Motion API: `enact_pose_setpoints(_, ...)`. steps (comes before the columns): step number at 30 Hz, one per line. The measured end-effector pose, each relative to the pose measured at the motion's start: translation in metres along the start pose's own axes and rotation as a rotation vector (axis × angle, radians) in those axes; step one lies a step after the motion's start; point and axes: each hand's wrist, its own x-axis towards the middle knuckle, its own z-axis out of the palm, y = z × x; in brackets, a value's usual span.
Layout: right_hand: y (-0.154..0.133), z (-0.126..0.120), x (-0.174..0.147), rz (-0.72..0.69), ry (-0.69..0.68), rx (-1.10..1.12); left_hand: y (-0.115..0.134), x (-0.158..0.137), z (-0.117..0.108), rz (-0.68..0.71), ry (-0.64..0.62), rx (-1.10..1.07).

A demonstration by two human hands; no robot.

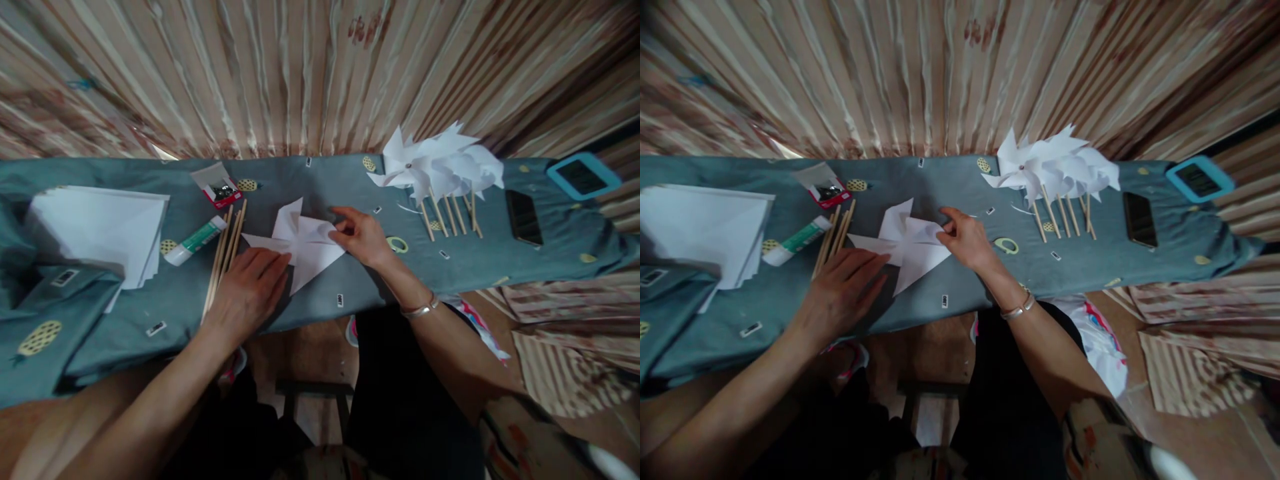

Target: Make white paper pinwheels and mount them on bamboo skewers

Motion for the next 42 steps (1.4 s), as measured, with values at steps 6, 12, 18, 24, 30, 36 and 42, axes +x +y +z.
enact_pose_setpoints(6,0.006,-0.014,-0.050,0.034,-0.098,-0.100,0.034,-0.003,0.011,0.120,-0.120,-0.055)
enact_pose_setpoints(12,0.004,-0.030,-0.062,-0.019,-0.009,-0.223,0.040,0.002,0.022,0.059,-0.288,0.000)
enact_pose_setpoints(18,0.003,-0.038,-0.070,-0.221,0.077,-0.069,0.040,0.006,0.022,0.049,-0.336,0.068)
enact_pose_setpoints(24,0.009,-0.036,-0.069,-0.308,0.058,-0.044,0.041,0.008,0.014,0.060,-0.414,0.044)
enact_pose_setpoints(30,0.008,-0.034,-0.064,-0.349,-0.101,0.050,0.037,0.005,0.016,0.016,-0.357,-0.008)
enact_pose_setpoints(36,0.003,-0.030,-0.058,-0.283,-0.220,0.155,0.037,0.004,0.017,0.044,-0.334,-0.028)
enact_pose_setpoints(42,0.003,-0.025,-0.047,-0.247,-0.207,0.195,0.039,0.007,0.015,0.037,-0.321,-0.029)
